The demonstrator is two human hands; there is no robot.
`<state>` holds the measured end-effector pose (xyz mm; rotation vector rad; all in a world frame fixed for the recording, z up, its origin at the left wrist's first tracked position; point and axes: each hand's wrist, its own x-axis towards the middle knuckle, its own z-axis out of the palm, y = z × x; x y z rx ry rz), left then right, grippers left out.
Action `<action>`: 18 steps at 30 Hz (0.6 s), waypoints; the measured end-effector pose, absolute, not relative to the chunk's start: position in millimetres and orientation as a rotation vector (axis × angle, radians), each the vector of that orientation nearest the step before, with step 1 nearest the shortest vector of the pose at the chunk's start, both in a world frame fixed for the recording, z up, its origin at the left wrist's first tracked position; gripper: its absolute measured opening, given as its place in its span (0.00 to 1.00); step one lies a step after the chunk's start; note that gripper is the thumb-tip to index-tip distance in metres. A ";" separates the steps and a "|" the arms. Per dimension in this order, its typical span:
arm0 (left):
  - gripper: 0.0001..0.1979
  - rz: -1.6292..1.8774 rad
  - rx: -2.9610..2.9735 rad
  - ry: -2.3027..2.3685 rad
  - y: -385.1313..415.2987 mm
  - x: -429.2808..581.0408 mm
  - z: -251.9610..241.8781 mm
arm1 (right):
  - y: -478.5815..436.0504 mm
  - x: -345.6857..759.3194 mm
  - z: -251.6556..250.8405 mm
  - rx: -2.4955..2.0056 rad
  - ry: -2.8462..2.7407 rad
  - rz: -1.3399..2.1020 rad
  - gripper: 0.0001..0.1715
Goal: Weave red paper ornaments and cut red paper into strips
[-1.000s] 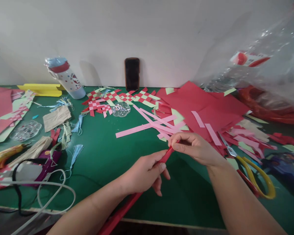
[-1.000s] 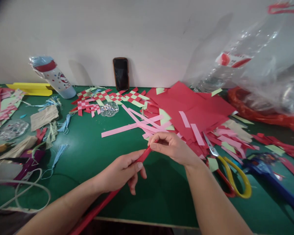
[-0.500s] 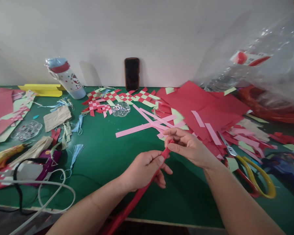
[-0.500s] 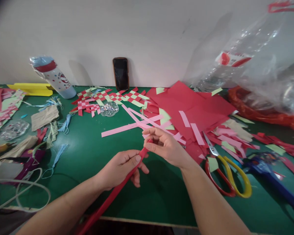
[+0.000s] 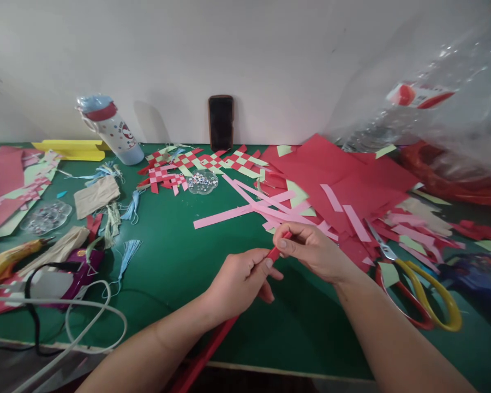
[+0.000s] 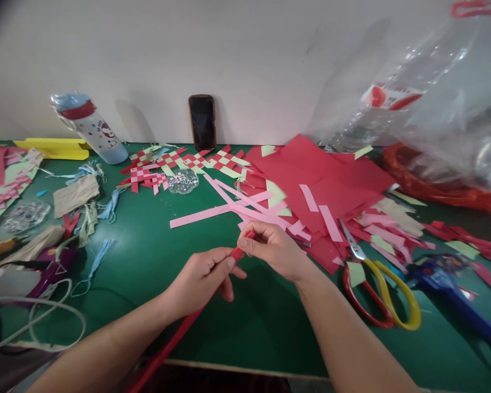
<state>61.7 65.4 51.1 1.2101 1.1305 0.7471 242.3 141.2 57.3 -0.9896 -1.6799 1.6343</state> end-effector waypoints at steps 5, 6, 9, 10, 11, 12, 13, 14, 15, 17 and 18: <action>0.20 0.742 1.203 1.112 66.9 60.8 49.5 | 141.9 242.7 57.1 -1.000 -1.677 1.559 0.18; 0.19 0.740 1.190 1.099 67.3 60.7 49.1 | 142.7 243.7 56.9 -1.014 -1.668 1.541 0.18; 0.17 0.725 1.143 1.061 68.2 60.6 48.5 | 145.9 248.7 55.8 -1.063 -1.606 1.483 0.18; 0.17 0.720 1.124 1.048 68.4 60.8 48.7 | 147.1 250.7 55.6 -1.073 -1.588 1.472 0.18; 0.17 0.714 1.102 1.035 68.6 61.1 49.1 | 148.3 252.7 55.5 -1.081 -1.575 1.465 0.18; 0.16 0.707 1.080 1.022 68.7 61.3 49.7 | 149.5 254.8 55.9 -1.086 -1.562 1.461 0.18; 0.16 0.699 1.060 1.011 68.8 61.7 50.3 | 150.9 256.9 56.6 -1.087 -1.541 1.456 0.17; 0.16 0.691 1.041 1.001 68.9 62.0 51.0 | 152.3 258.9 57.8 -1.088 -1.506 1.450 0.17; 0.15 0.682 1.023 0.992 68.9 62.3 51.6 | 153.8 260.7 59.3 -1.087 -1.457 1.444 0.17; 0.15 0.669 0.995 0.976 68.5 62.9 52.9 | 156.9 263.6 62.5 -1.082 -1.336 1.437 0.17; 0.15 0.665 0.985 0.973 68.2 63.1 53.6 | 158.1 264.4 63.9 -1.082 -1.277 1.437 0.18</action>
